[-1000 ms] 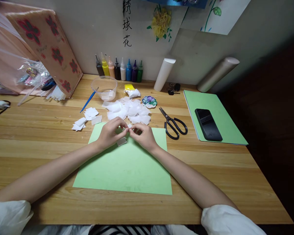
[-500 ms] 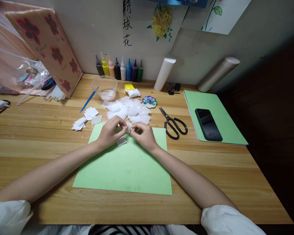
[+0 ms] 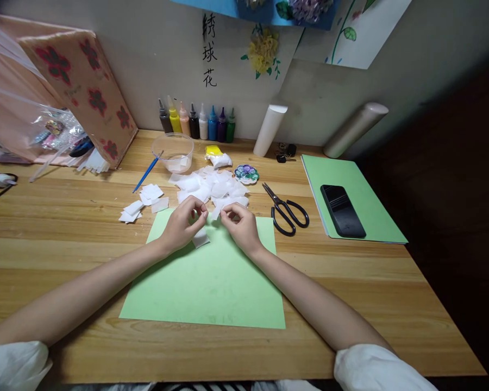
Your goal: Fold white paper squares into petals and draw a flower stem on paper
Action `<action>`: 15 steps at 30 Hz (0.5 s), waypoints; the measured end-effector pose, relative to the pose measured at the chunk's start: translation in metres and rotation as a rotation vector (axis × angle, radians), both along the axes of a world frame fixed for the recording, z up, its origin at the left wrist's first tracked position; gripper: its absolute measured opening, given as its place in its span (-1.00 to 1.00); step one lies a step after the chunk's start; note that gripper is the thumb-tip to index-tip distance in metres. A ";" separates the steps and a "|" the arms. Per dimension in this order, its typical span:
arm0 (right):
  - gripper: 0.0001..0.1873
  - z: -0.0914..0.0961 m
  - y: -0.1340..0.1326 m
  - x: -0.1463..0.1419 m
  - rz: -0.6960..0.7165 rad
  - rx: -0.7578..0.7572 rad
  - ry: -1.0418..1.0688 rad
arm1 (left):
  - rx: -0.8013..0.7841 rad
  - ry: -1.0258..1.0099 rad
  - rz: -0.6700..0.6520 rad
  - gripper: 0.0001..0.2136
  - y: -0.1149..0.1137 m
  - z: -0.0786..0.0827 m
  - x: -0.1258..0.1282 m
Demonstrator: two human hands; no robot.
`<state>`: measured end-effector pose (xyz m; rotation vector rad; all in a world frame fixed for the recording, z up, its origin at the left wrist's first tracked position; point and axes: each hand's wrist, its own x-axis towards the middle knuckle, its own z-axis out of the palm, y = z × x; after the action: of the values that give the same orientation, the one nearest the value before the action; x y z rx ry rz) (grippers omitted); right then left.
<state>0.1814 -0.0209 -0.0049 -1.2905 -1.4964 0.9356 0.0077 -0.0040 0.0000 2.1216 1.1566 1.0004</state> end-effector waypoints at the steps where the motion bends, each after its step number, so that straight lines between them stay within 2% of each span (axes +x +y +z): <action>1: -0.86 0.001 -0.001 -0.001 0.026 0.039 -0.036 | -0.008 0.011 -0.019 -0.93 0.000 0.000 0.000; 4: -0.90 0.001 -0.005 -0.004 0.112 0.146 -0.124 | -0.007 0.053 -0.067 -0.89 -0.001 0.000 0.000; 6: -0.90 0.001 -0.006 -0.004 0.147 0.183 -0.150 | 0.006 0.077 -0.053 -0.91 -0.002 0.000 0.000; 15: -0.91 0.000 -0.005 -0.004 0.144 0.190 -0.177 | -0.019 0.067 0.016 -0.90 -0.002 0.000 0.002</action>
<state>0.1774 -0.0258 -0.0052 -1.1632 -1.7904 0.7635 0.0095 -0.0060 0.0003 2.1490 1.2119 0.9287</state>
